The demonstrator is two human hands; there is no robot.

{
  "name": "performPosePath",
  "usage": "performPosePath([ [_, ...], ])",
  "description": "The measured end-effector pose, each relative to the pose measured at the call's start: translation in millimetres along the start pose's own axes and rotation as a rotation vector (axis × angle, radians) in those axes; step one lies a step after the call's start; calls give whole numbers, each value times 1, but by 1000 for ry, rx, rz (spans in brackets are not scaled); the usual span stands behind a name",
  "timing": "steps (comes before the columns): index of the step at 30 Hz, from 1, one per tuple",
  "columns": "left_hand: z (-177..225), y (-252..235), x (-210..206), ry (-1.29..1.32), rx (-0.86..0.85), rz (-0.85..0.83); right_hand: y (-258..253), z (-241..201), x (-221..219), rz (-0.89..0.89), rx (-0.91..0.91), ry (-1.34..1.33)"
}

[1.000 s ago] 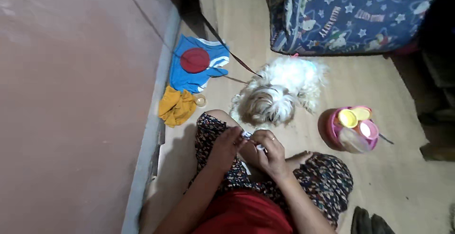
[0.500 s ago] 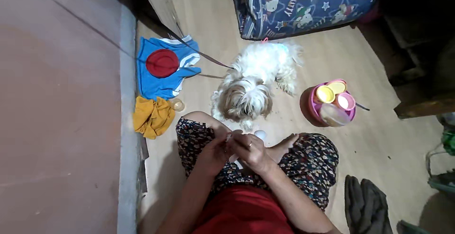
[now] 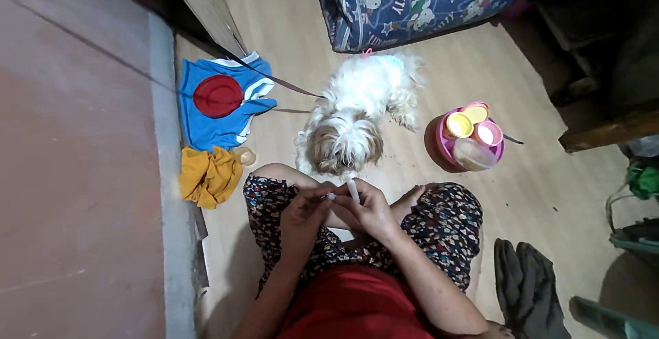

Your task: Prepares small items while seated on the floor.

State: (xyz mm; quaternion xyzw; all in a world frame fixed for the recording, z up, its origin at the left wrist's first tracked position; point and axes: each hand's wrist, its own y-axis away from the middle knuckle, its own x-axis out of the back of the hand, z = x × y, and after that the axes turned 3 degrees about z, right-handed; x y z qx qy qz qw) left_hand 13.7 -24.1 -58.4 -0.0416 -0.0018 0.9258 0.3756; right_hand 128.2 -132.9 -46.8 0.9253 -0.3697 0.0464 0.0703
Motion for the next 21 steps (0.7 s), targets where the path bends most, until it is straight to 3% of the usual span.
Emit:
performPosePath([
  [4,-2,-1,-6,14,-29,19,3,0,-2,-68,-66,-21],
  [8,0,-1,-10,30,17,63,4,-1,-10,93,-83,-220],
  [12,1,2,-9,-49,92,-47,2,-3,1,51,-32,-90],
  [18,21,-5,-12,252,601,-67,-1,0,11,-46,-198,-248],
  [21,20,-10,-13,287,656,-60,-3,3,8,-23,-255,-327],
])
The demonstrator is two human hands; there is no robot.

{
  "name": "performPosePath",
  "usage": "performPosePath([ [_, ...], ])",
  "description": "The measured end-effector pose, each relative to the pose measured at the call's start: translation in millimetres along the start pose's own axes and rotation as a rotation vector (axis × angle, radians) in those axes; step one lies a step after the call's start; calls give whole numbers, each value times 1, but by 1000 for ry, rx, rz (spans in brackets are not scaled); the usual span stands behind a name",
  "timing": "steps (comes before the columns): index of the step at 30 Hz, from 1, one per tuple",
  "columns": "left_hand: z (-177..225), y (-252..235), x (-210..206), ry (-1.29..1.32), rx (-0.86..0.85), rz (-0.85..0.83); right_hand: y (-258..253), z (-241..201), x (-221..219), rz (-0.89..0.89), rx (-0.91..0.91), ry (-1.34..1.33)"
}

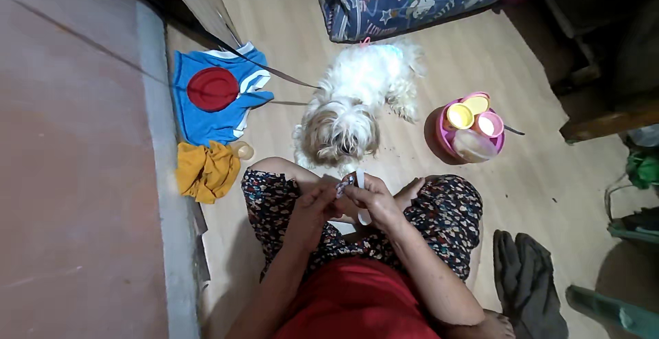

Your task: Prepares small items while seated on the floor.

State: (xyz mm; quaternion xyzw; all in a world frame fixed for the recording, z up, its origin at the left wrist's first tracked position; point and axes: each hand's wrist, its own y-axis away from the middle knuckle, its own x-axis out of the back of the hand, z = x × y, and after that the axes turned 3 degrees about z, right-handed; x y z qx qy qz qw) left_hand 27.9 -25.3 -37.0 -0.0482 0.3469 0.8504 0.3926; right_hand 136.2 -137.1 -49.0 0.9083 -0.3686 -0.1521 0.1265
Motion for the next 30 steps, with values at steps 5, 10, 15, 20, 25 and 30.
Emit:
performPosePath([
  [5,-23,-2,0,-148,-407,85,2,2,-1,18,154,162],
  [10,-32,-5,-5,-279,-660,219,3,8,-9,-9,226,94],
  [15,-31,-6,0,-388,-607,169,1,9,-11,122,209,95],
  [20,-28,-8,10,-497,-530,103,0,4,-1,79,131,175],
  [25,-16,-7,13,-384,-381,12,2,4,2,-33,91,211],
  [30,-9,-7,13,-334,-237,19,-2,7,6,-120,88,263],
])
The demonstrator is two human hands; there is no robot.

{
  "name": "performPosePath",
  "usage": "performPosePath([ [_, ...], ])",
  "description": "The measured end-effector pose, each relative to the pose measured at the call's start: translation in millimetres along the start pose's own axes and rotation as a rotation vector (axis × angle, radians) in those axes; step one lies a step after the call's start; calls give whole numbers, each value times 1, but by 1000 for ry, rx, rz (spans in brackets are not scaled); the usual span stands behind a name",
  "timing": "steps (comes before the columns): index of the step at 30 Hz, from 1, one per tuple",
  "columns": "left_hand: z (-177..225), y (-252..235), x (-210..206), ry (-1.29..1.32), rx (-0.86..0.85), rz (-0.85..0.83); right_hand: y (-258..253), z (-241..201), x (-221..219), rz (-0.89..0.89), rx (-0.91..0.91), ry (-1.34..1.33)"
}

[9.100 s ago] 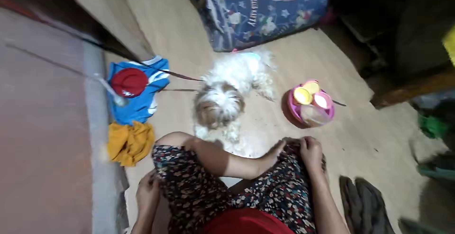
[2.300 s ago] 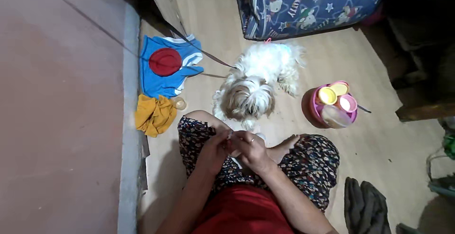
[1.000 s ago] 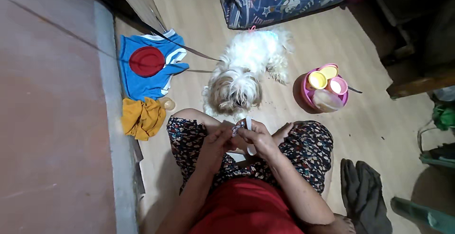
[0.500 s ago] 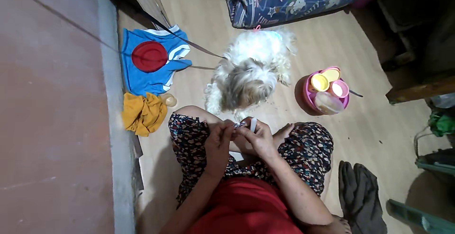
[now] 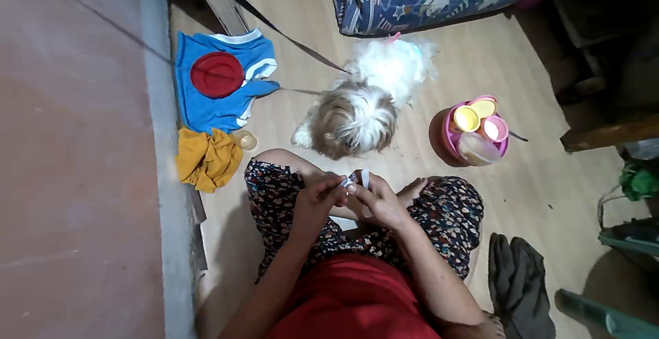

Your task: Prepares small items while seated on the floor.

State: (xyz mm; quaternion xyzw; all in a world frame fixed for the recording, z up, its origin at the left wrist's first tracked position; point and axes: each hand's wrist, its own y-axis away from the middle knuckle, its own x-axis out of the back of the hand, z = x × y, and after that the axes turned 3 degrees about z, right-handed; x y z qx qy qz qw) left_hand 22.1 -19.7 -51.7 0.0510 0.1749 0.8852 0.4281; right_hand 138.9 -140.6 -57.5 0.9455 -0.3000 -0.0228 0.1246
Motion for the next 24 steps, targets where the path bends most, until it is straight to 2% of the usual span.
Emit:
performPosePath([
  [3,1,-2,1,57,84,-10,-1,0,3,-44,6,10],
  [6,5,-5,2,271,260,-24,-1,4,6,-89,16,-54],
  [11,2,-8,4,577,424,-80,-6,15,2,-123,-51,-410],
  [13,2,-9,2,539,417,-24,-6,15,-2,-37,-51,-342],
  [16,2,-8,1,277,277,59,-4,8,-1,31,16,-24],
  [18,0,-9,3,187,231,73,-4,6,-1,51,72,98],
  [21,2,-10,7,229,240,88,-7,5,-5,101,99,173],
  [24,3,-8,17,428,240,116,-15,0,-17,150,88,147],
])
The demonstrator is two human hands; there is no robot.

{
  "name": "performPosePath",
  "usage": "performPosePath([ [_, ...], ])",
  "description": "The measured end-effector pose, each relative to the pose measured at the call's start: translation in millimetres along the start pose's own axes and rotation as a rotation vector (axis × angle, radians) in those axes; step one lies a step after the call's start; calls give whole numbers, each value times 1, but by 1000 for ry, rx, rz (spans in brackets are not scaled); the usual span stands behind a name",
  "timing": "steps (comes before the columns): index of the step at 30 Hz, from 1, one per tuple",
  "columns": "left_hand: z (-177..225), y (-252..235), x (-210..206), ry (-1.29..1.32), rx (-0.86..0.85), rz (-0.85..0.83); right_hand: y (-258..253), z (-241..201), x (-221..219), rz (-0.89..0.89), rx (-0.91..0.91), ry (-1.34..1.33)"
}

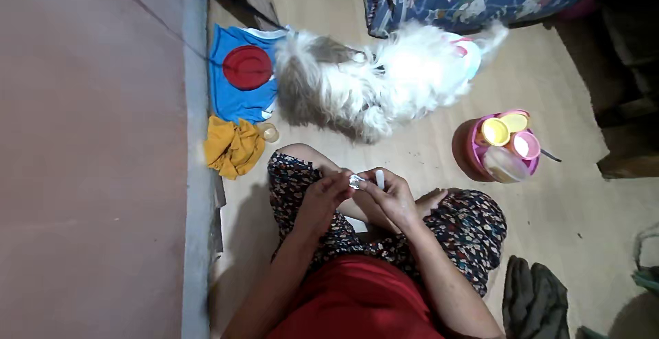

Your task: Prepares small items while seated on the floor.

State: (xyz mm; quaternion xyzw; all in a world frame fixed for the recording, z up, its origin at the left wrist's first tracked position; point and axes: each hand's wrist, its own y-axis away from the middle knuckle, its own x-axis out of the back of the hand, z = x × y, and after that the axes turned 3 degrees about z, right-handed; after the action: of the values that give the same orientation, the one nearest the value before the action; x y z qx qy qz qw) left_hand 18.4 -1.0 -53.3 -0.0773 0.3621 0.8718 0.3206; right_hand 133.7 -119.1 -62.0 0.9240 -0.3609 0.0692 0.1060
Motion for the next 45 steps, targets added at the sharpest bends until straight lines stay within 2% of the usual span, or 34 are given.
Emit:
performPosePath([
  [3,3,-1,8,31,-69,98,-11,-12,-17,-8,-37,-41],
  [8,9,-11,25,-60,-278,300,-33,-17,-45,-155,-82,-193],
  [10,9,-15,32,-101,-342,309,-41,-17,-55,-155,-97,-205],
  [15,1,-28,42,-314,-495,224,-47,-18,-71,-14,-129,-248],
  [22,3,-41,50,-464,-528,110,-48,-4,-72,32,131,78],
  [26,5,-44,49,-390,-528,79,-54,-9,-72,27,60,-15],
  [31,13,-39,45,-337,-485,102,-56,-10,-76,34,78,-4],
  [34,15,-41,45,-320,-477,100,-58,-16,-74,-60,-34,43],
  [37,17,-44,47,-267,-464,52,-60,-20,-74,-124,-205,-197],
  [40,20,-48,52,-204,-383,-1,-62,-18,-72,-168,-319,-418],
  [43,22,-54,59,-138,-301,-37,-65,-15,-70,-220,-399,-505],
  [45,20,-58,64,-144,-318,-38,-67,-12,-69,-231,-393,-519],
])
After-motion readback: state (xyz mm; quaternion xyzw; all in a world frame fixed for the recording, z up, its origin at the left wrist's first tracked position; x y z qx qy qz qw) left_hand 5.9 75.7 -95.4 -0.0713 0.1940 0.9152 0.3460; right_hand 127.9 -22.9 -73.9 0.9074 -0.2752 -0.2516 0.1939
